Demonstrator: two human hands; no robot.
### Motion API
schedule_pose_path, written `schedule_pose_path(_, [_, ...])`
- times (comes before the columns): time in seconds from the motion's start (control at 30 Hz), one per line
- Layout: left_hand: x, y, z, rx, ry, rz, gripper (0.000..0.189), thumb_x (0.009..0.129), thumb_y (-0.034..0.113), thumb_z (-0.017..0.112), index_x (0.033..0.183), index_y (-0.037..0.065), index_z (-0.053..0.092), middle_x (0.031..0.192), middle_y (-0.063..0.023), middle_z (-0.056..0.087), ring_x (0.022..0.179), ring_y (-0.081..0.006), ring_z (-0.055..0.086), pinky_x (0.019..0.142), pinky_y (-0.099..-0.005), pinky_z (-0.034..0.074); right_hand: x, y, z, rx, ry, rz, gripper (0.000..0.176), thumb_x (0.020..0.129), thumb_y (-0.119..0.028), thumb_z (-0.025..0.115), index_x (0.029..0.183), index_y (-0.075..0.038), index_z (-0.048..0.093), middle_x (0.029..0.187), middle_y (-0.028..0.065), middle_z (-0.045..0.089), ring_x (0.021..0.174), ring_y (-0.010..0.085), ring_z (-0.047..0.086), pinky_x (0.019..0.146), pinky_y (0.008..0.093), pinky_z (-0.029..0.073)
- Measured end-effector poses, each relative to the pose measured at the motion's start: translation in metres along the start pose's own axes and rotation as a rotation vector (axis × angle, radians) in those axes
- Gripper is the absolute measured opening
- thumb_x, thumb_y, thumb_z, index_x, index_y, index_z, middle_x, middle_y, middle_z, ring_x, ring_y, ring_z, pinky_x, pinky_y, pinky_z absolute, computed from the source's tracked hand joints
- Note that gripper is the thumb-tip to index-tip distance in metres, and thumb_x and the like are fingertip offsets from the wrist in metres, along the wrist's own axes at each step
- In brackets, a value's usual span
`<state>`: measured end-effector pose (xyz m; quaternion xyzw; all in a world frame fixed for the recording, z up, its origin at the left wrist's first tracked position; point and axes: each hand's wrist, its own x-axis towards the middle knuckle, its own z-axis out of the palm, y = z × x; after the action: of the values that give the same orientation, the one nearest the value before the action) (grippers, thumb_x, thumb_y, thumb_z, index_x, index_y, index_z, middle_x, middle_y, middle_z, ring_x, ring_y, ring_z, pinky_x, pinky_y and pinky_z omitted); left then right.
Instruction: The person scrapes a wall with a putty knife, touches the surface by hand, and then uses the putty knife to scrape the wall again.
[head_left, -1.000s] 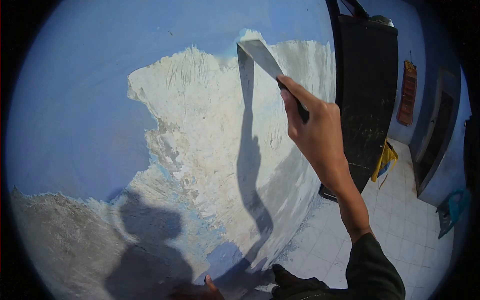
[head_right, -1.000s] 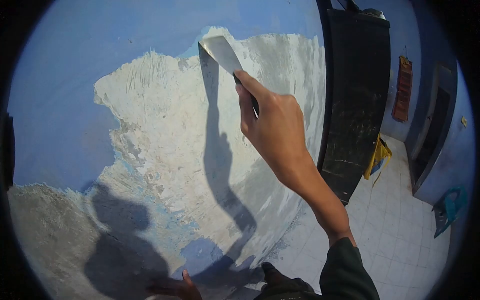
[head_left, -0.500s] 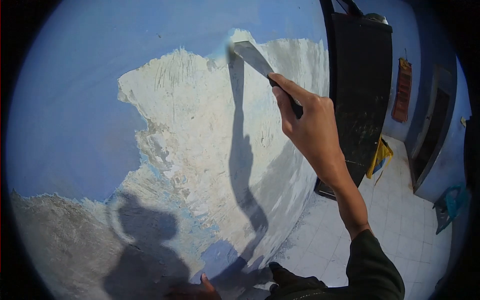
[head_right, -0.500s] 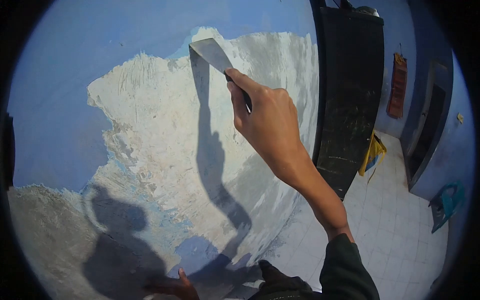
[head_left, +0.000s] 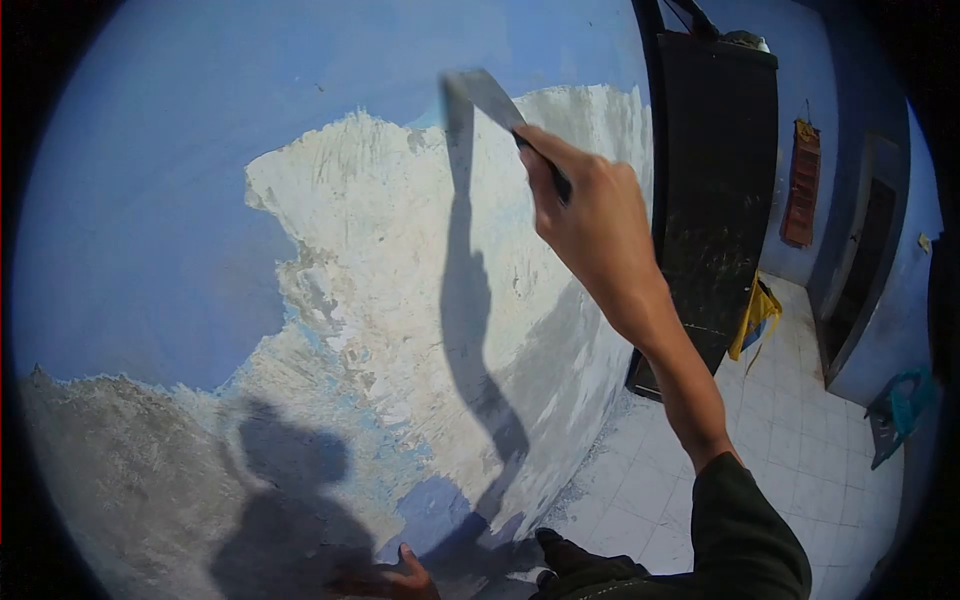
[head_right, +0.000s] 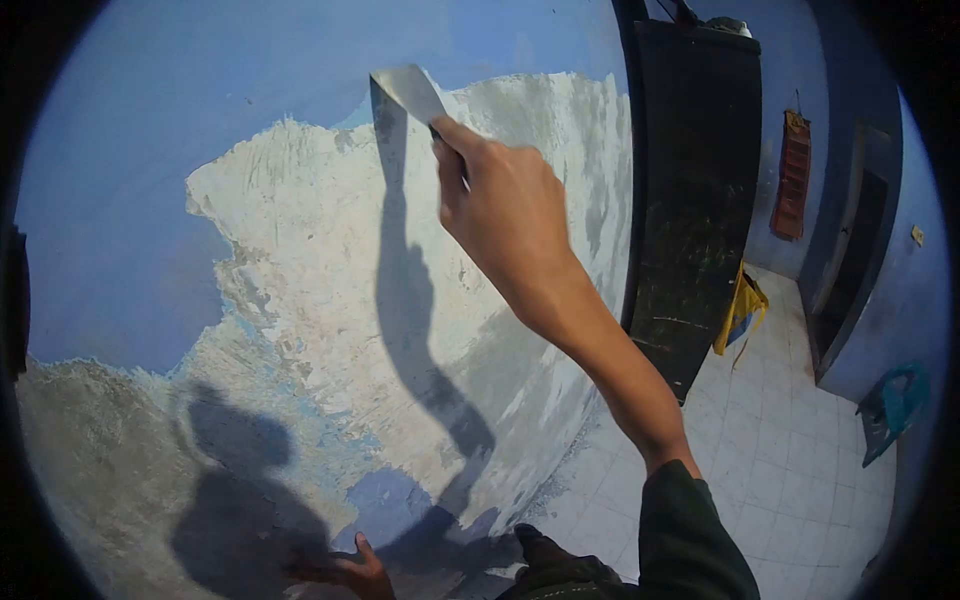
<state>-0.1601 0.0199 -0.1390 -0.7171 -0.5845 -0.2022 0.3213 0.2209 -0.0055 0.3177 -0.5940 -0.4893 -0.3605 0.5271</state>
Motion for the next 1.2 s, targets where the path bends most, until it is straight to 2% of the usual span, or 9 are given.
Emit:
schedule_pose_path(0.07, [-0.002,0.000,0.003,0.030,0.004,0.011,0.069,0.092,0.055,0.067,0.116,-0.010,0.063,0.100,-0.0384,0.065,0.083,-0.0537,0.065,0.076,-0.0573,0.054,-0.017,-0.003,-0.010,-0.010,-0.072,0.032,0.024,0.099,-0.014,0.060,0.117,-0.005,0.073,0.064,0.0173,0.067,0.052,0.0344,0.064,0.053,0.0433,0.050])
schedule_pose_path(0.3, [-0.007,-0.003,0.009,0.172,0.033,0.092,0.073,0.091,0.056,0.069,0.112,-0.014,0.063,0.100,-0.0411,0.065,0.084,-0.0567,0.065,0.077,-0.0587,0.054,-0.005,-0.007,-0.008,-0.055,-0.056,0.045,0.023,0.099,-0.015,0.060,0.116,-0.008,0.074,0.069,0.0164,0.070,0.054,0.0316,0.067,0.053,0.0418,0.051])
schedule_pose_path(0.37, [-0.010,-0.003,0.011,0.272,0.046,0.134,0.074,0.091,0.056,0.070,0.111,-0.015,0.064,0.101,-0.0418,0.064,0.085,-0.0576,0.065,0.078,-0.0591,0.054,-0.017,-0.003,-0.006,-0.033,-0.067,0.053,0.024,0.099,-0.015,0.061,0.117,-0.008,0.074,0.069,0.0163,0.070,0.054,0.0302,0.067,0.053,0.0408,0.051])
schedule_pose_path(0.4, [-0.010,-0.006,0.010,0.457,0.080,0.199,0.075,0.090,0.056,0.070,0.111,-0.015,0.064,0.101,-0.0422,0.064,0.085,-0.0580,0.065,0.078,-0.0593,0.055,-0.013,-0.002,-0.006,-0.021,-0.040,0.035,0.024,0.099,-0.015,0.061,0.118,-0.008,0.074,0.068,0.0164,0.070,0.053,0.0300,0.067,0.053,0.0407,0.051])
schedule_pose_path(0.53, [0.006,0.001,-0.013,-0.068,-0.058,-0.044,0.076,0.090,0.056,0.070,0.115,-0.015,0.062,0.105,-0.0417,0.063,0.090,-0.0560,0.065,0.082,-0.0580,0.054,-0.012,0.004,-0.008,-0.012,-0.018,-0.002,0.025,0.098,-0.014,0.062,0.118,-0.007,0.074,0.067,0.0178,0.069,0.052,0.0301,0.067,0.054,0.0404,0.050])
schedule_pose_path(0.8, [0.042,0.011,-0.094,-0.539,-0.483,-0.557,0.079,0.090,0.055,0.071,0.123,-0.016,0.058,0.114,-0.0407,0.062,0.101,-0.0521,0.065,0.090,-0.0553,0.053,-0.001,-0.006,-0.001,0.023,0.015,-0.018,0.024,0.098,-0.013,0.061,0.117,-0.004,0.073,0.067,0.0203,0.067,0.051,0.0322,0.065,0.053,0.0399,0.050])
schedule_pose_path(0.93, [0.041,0.012,-0.071,-0.520,-0.377,-0.543,0.077,0.090,0.053,0.071,0.125,-0.014,0.057,0.116,-0.0396,0.062,0.104,-0.0516,0.064,0.092,-0.0550,0.052,-0.018,0.004,0.003,0.017,-0.010,-0.010,0.024,0.098,-0.012,0.061,0.117,-0.004,0.073,0.070,0.0196,0.069,0.051,0.0317,0.065,0.055,0.0397,0.050])
schedule_pose_path(1.03, [0.040,0.012,-0.065,-0.511,-0.352,-0.529,0.076,0.090,0.052,0.071,0.126,-0.013,0.057,0.118,-0.0388,0.061,0.107,-0.0512,0.063,0.093,-0.0547,0.051,0.007,-0.001,0.007,0.052,0.039,0.003,0.024,0.097,-0.012,0.063,0.117,-0.004,0.073,0.069,0.0195,0.069,0.053,0.0291,0.067,0.054,0.0392,0.049])
schedule_pose_path(1.2, [0.036,0.008,-0.058,-0.502,-0.317,-0.510,0.074,0.091,0.050,0.072,0.128,-0.011,0.057,0.120,-0.0374,0.061,0.110,-0.0505,0.061,0.096,-0.0542,0.049,-0.014,0.005,0.002,0.052,0.010,-0.005,0.024,0.098,-0.011,0.062,0.117,-0.004,0.074,0.072,0.0208,0.070,0.054,0.0267,0.068,0.054,0.0370,0.048])
